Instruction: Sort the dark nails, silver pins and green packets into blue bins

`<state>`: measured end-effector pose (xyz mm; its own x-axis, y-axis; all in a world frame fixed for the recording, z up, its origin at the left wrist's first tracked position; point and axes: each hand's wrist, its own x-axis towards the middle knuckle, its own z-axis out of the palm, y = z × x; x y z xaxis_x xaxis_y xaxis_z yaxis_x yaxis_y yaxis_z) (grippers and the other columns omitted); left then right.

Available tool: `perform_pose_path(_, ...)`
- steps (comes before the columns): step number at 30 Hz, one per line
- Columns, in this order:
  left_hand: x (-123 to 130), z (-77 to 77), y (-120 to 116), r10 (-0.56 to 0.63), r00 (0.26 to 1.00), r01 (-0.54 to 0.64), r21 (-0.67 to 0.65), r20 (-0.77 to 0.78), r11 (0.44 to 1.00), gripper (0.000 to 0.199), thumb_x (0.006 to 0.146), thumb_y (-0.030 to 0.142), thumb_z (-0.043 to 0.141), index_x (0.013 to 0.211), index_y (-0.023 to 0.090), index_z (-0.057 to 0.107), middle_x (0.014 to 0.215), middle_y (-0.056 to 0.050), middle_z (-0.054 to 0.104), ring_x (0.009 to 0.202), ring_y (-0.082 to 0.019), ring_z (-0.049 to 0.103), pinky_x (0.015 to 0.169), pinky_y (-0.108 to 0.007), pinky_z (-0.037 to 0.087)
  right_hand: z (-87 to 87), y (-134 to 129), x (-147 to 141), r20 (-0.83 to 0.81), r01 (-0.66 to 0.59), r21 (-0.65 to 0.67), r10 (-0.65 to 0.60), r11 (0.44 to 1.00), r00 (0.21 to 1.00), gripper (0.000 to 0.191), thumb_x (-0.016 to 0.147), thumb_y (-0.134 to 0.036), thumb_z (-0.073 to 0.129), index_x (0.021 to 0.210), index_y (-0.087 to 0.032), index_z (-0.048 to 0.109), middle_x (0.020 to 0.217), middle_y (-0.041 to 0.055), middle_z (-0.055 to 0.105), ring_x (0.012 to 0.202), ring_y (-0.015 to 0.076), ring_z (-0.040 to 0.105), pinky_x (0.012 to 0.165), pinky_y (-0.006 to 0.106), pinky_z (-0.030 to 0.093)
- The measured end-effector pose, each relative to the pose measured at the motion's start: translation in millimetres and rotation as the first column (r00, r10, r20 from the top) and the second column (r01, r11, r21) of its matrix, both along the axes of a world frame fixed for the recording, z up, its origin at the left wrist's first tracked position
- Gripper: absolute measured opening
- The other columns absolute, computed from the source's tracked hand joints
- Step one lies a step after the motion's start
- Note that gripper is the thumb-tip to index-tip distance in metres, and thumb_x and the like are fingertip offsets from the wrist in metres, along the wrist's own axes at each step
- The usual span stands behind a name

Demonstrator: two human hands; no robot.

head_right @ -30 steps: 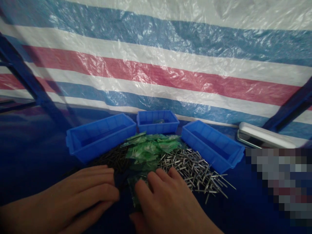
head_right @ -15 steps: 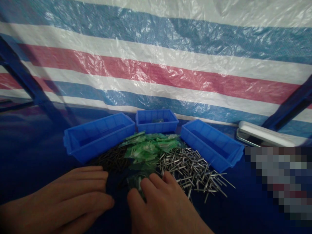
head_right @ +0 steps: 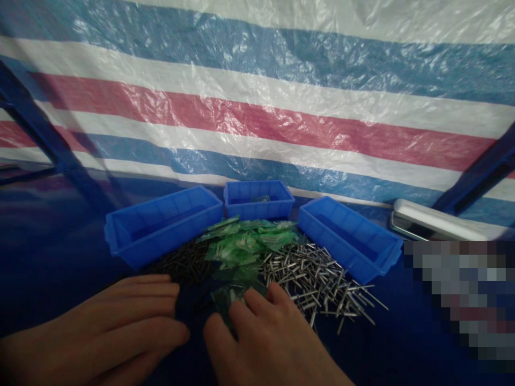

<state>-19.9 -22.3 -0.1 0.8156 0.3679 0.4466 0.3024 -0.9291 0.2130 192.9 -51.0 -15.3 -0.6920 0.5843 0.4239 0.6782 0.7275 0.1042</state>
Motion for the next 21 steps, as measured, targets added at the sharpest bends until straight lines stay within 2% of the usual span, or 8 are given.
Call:
perform_pose_path(6, -1.6, -1.3, -1.2, 0.002, 1.0, -0.002, -0.001, 0.015, 1.0, 0.03, 0.085, 0.001, 0.035, 0.095, 0.021, 0.055, 0.073, 0.002, 0.058, 0.066, -0.014, 0.056, 0.067, -0.024, 0.047, -1.4, 1.7, 0.5, -0.001, -0.023, -0.035, 0.023, 0.999, 1.0, 0.01, 0.081, -0.023, 0.061, 0.077, -0.024, 0.052, 0.068, -0.0073, 0.062, 0.062, 0.0136, 0.058, 0.062, 0.03, 0.038)
perform_pose_path(10, -1.5, -2.5, -0.6, 0.0, 1.0, 0.0, 0.009, 0.003, 1.0, 0.031, 0.084, 0.001, 0.035, 0.096, 0.022, 0.054, 0.074, 0.002, 0.058, 0.068, -0.015, 0.057, 0.068, -0.025, 0.047, -1.8, 4.2, 1.8, -0.019, 0.006, -0.087, -0.007, 0.996, 1.0, 0.016, 0.072, -0.022, 0.069, 0.076, -0.023, 0.053, 0.069, -0.0074, 0.062, 0.063, 0.0128, 0.057, 0.063, 0.029, 0.038)
perform_pose_path(15, -2.6, -2.7, 1.9, 0.024, 0.999, -0.023, 0.02, -0.037, 1.0, 0.025, 0.088, 0.005, 0.035, 0.094, 0.021, 0.054, 0.073, 0.0, 0.058, 0.071, -0.016, 0.058, 0.069, -0.026, 0.047, 0.9, 4.5, 1.9, -0.056, 0.009, -0.061, -0.013, 0.998, 0.998, 0.018, 0.067, -0.018, 0.071, 0.071, -0.023, 0.055, 0.064, -0.0072, 0.061, 0.057, 0.0123, 0.054, 0.06, 0.028, 0.037)
perform_pose_path(18, -1.3, -0.3, -3.9, 0.07, 0.997, -0.07, -0.008, -0.02, 0.998, 0.025, 0.087, 0.005, 0.037, 0.098, 0.023, 0.05, 0.081, 0.0, 0.061, 0.078, -0.015, 0.06, 0.07, -0.022, 0.048, 5.8, 3.0, 3.2, -0.066, 0.011, -0.074, -0.016, 0.997, 0.998, 0.017, 0.068, -0.023, 0.072, 0.072, -0.022, 0.056, 0.065, -0.0056, 0.062, 0.059, 0.0129, 0.055, 0.061, 0.028, 0.038)
perform_pose_path(21, 7.7, 2.9, -15.1, 0.155, 0.987, -0.154, -0.03, 0.036, 0.988, 0.03, 0.082, 0.004, 0.039, 0.101, 0.026, 0.044, 0.086, 0.005, 0.061, 0.076, -0.01, 0.061, 0.065, -0.014, 0.048, 12.6, 1.7, 5.6, -0.025, 0.026, -0.169, -0.03, 0.985, 0.999, 0.017, 0.07, -0.029, 0.072, 0.078, -0.021, 0.059, 0.069, -0.0038, 0.065, 0.064, 0.0142, 0.058, 0.064, 0.028, 0.039)
